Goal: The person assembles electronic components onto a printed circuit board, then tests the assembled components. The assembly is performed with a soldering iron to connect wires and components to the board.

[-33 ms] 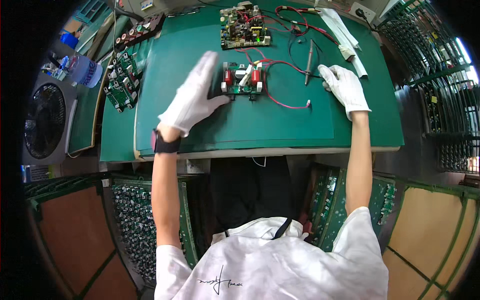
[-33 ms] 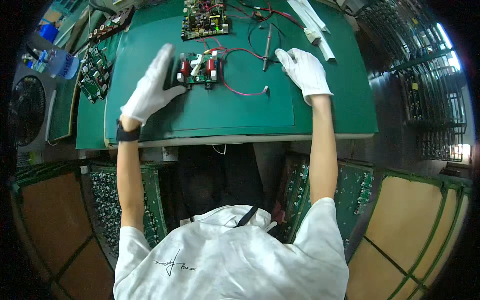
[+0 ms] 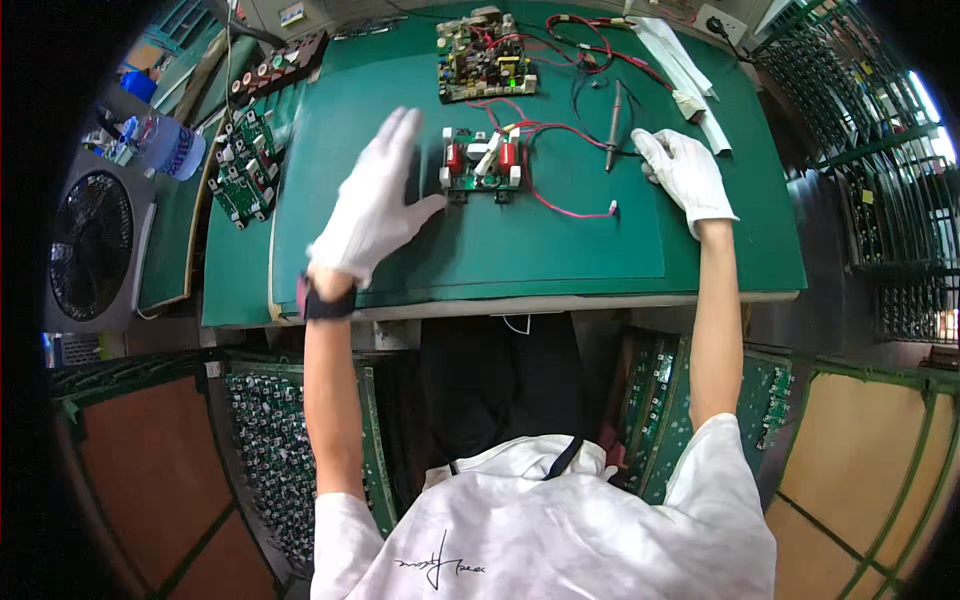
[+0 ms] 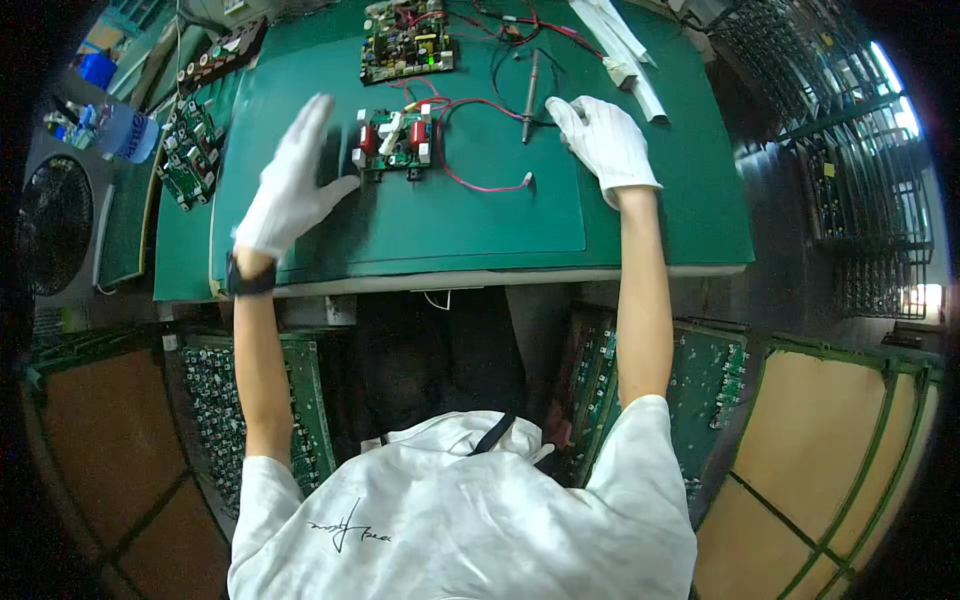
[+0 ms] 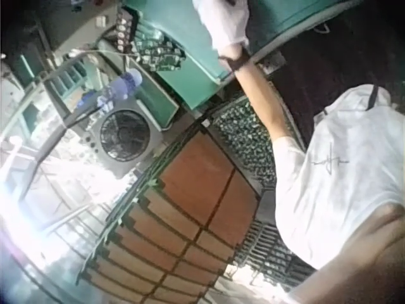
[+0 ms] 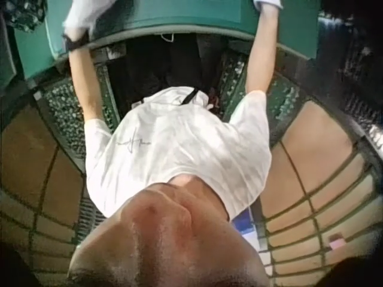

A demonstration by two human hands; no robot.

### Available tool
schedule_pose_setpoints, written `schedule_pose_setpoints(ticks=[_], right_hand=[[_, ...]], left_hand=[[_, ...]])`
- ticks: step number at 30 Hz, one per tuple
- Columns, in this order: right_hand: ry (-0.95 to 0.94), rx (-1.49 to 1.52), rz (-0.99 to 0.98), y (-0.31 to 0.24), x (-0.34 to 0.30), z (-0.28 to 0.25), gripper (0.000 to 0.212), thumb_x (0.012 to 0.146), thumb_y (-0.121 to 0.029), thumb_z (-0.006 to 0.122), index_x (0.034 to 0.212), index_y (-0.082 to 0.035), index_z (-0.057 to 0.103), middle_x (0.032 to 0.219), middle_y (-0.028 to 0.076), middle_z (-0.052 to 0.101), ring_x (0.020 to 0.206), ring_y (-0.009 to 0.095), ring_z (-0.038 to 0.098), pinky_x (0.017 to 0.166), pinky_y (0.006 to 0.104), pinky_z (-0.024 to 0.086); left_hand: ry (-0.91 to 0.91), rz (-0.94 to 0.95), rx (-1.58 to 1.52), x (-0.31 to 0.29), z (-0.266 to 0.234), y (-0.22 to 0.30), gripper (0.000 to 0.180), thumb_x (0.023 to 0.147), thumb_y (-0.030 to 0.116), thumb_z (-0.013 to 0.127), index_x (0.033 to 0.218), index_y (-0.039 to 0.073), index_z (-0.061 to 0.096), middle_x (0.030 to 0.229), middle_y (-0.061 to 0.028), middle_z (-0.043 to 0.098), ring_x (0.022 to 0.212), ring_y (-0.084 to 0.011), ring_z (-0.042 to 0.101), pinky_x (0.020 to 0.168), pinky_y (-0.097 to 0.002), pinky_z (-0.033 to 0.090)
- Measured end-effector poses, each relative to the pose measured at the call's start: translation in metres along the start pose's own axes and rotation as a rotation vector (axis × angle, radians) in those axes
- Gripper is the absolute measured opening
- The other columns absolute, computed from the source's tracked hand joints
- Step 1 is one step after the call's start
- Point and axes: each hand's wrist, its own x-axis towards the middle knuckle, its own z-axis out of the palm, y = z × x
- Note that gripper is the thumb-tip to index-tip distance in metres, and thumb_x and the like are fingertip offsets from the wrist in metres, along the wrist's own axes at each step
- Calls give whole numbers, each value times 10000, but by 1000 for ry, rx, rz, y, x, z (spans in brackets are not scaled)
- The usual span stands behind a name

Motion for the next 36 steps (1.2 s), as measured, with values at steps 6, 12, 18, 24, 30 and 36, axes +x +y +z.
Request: schedule_pose_setpoints(ticks=[6, 12, 18, 24, 30, 36], right_hand=[[61, -114, -50, -31, 25, 5, 649, 933, -657, 581, 937, -30, 749, 943, 222, 731, 938, 415, 700, 829, 479, 548], [-81, -185, -165, 1, 58, 25, 651, 911, -666, 589, 956, -40, 761, 985, 253, 719, 971, 435, 685, 851, 491, 541], [-36, 308, 4, -33, 22, -9, 643, 893, -620, 684, 922, 22, 713, 724, 43, 602, 667, 137, 523, 610, 344, 416], [57, 801, -7, -39, -22, -78, 466, 940, -458, 754, 1068, -10, 737, 735, -27, 567, 556, 4, 429, 485, 191, 319], [-40, 1059, 3, -58, -25, -54, 439, 999, -449, 681, 1038, -12, 681, 815, -13, 572, 644, 35, 496, 548, 182, 401], [-498, 1044, -43, -76, -27, -1, 475, 1066, -457, 565, 870, -32, 649, 1010, 88, 657, 862, 149, 637, 771, 304, 530]], left_hand=[[-335, -833, -1652, -64, 0, 125, 554, 1024, 404, 650, 1467, 105, 503, 1006, -106, 699, 714, -109, 624, 636, -269, 518], [-183, -1039, -1868, -7, 84, 195, 417, 1022, 425, 658, 1332, 161, 568, 957, -31, 670, 624, -99, 541, 532, -236, 438], [-205, -1043, -2013, 2, 96, 187, 299, 1023, 390, 664, 1228, 174, 648, 892, 23, 583, 644, -74, 507, 547, -223, 406], [-16, -683, -1585, -42, 14, 180, 283, 1065, 271, 590, 1149, 2, 624, 1061, -61, 695, 816, -138, 649, 709, -241, 479], [120, -573, -1219, -48, -29, 106, 278, 1092, 251, 538, 1115, -15, 616, 1012, -123, 705, 864, -171, 698, 785, -277, 538], [141, -359, -911, -12, -28, 23, 354, 1067, 293, 569, 1185, -30, 653, 1219, -111, 694, 1079, -167, 633, 883, -317, 526]])
